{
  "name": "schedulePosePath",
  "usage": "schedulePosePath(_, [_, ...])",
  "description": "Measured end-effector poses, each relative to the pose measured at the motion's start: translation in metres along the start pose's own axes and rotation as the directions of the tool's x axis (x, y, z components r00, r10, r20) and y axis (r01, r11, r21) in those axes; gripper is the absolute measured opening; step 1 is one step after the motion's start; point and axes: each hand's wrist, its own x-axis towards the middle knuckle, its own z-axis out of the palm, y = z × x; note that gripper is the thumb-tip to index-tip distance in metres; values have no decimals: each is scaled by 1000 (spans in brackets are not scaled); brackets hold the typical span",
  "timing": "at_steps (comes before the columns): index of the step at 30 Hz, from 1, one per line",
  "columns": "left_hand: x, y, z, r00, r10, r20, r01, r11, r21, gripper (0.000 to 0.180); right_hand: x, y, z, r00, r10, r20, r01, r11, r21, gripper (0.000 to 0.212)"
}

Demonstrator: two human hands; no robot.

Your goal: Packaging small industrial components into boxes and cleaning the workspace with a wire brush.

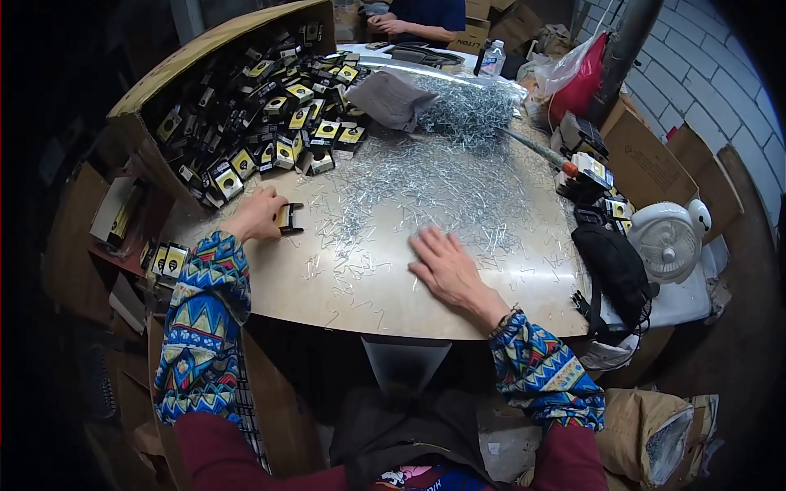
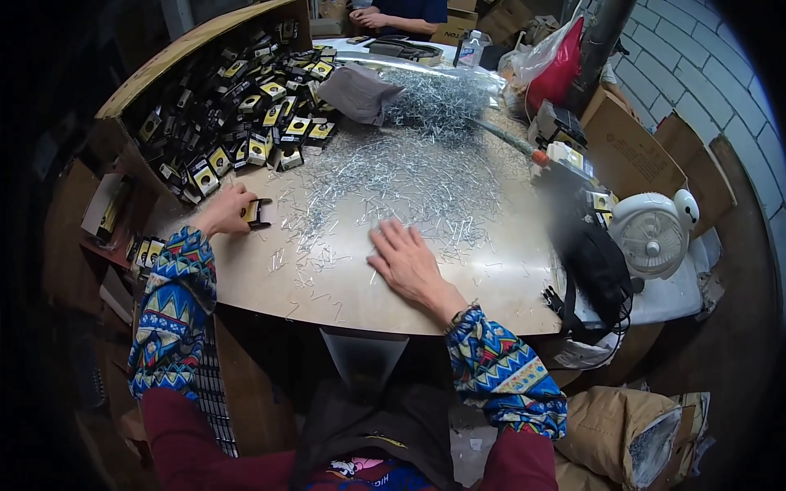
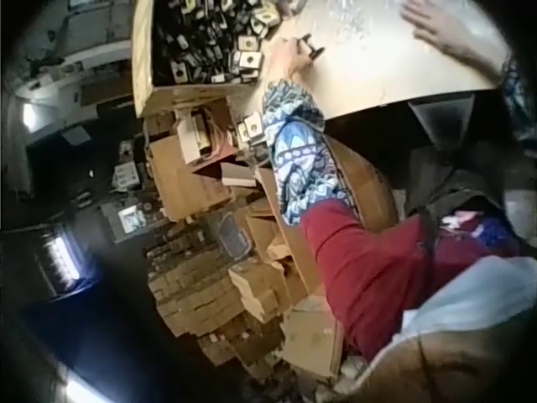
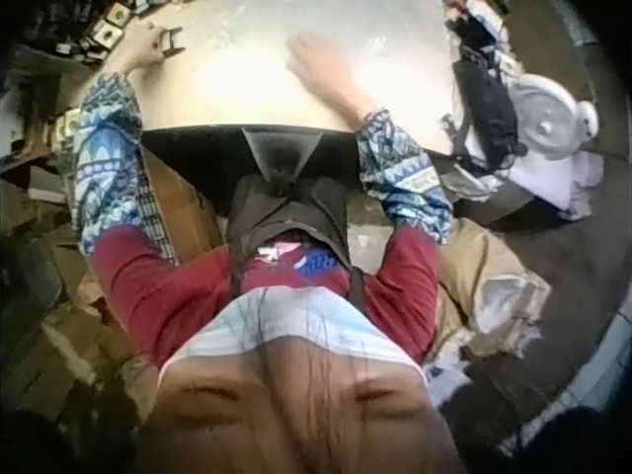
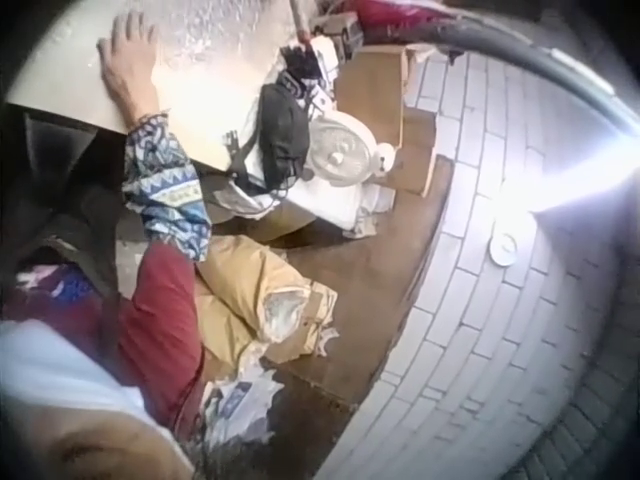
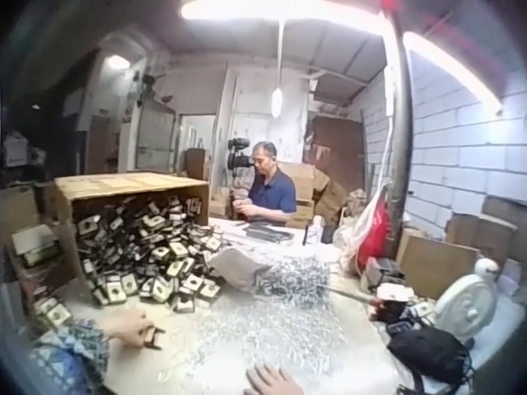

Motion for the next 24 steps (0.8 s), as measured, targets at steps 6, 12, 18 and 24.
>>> schedulePosePath(6, [-68, 44, 15, 984, -167, -66, 33, 528, -848, 67, -20, 6, -14, 979, 152, -136, -92, 924, 370, 38])
schedulePosePath(12, [-177, 127, 86, 968, -64, 241, 137, -670, -729, 41, -28, 11, -21, 997, 64, -44, -45, 936, 348, 36])
schedulePosePath(18, [-213, 204, 194, 860, -86, 502, 365, -582, -727, 31, -16, -3, -13, 986, 138, -98, -120, 978, 172, 49])
schedulePosePath(24, [-216, 273, 226, 885, 12, 465, 425, -426, -799, 28, -35, -78, 20, 996, 73, -50, -73, 997, -3, 51])
